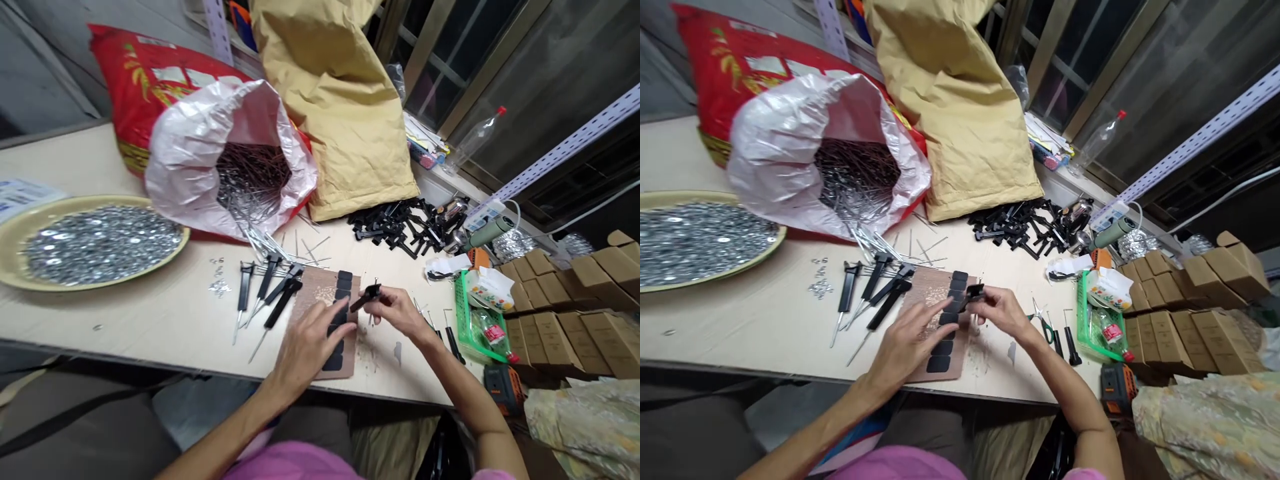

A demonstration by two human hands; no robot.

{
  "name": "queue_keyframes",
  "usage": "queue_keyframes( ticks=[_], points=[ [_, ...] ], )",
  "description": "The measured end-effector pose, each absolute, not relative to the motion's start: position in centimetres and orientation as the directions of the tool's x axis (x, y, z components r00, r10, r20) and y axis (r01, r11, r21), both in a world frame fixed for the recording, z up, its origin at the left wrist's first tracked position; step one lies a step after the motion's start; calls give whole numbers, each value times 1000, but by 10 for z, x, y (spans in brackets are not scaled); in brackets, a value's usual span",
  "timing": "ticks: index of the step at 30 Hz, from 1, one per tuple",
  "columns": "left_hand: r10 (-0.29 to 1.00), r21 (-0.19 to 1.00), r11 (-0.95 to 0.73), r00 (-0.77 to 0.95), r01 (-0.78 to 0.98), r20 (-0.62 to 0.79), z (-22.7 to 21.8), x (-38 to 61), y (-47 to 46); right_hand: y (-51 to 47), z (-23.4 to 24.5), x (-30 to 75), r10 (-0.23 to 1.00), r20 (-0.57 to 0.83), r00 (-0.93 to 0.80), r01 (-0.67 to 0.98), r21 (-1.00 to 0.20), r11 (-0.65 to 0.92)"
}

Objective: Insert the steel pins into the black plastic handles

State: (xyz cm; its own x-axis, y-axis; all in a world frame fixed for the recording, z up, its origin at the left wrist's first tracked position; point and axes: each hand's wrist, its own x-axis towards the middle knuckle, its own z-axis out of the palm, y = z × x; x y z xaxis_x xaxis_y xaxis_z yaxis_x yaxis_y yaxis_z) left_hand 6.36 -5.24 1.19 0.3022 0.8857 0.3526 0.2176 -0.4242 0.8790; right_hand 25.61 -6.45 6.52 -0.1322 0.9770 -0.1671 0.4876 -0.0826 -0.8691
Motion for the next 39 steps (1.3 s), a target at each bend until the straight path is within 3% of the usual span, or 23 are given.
queue_keyframes(
  ticks=[2, 7, 10, 16, 20, 25, 29, 35, 39],
  points=[
    [808, 766, -577, 334, 284, 485, 9, 66, -50, -70, 67, 235, 976, -135, -168, 363, -929, -66],
    [700, 635, -712, 363, 298, 615, 4, 50, -42, -77, 72, 210, 983, 40, -177, 398, -911, 109],
    [713, 675, -698, 320, 242, 623, 5, 35, -37, -81, 78, 207, 980, 167, -108, 394, -898, 196],
    [828, 833, -528, 317, 166, 462, 2, 25, -36, -87, 90, 196, 910, 415, 19, 358, -853, 381],
    [843, 853, -493, 334, 171, 421, -1, 25, -36, -83, 96, 187, 885, 463, 44, 371, -831, 415],
    [858, 875, -459, 331, 155, 392, -3, 24, -32, -75, 97, 182, 820, 572, -38, 467, -715, 520],
    [869, 889, -436, 322, 140, 376, -9, 23, -27, -72, 94, 183, 752, 658, 21, 453, -677, 580],
    [876, 911, -399, 338, 107, 344, -17, 25, -25, -64, 82, 181, 752, 656, -68, 481, -639, 600],
    [887, 925, -370, 328, 84, 325, -18, 25, -25, -56, 78, 181, 648, 755, -97, 491, -530, 691]
  ],
)
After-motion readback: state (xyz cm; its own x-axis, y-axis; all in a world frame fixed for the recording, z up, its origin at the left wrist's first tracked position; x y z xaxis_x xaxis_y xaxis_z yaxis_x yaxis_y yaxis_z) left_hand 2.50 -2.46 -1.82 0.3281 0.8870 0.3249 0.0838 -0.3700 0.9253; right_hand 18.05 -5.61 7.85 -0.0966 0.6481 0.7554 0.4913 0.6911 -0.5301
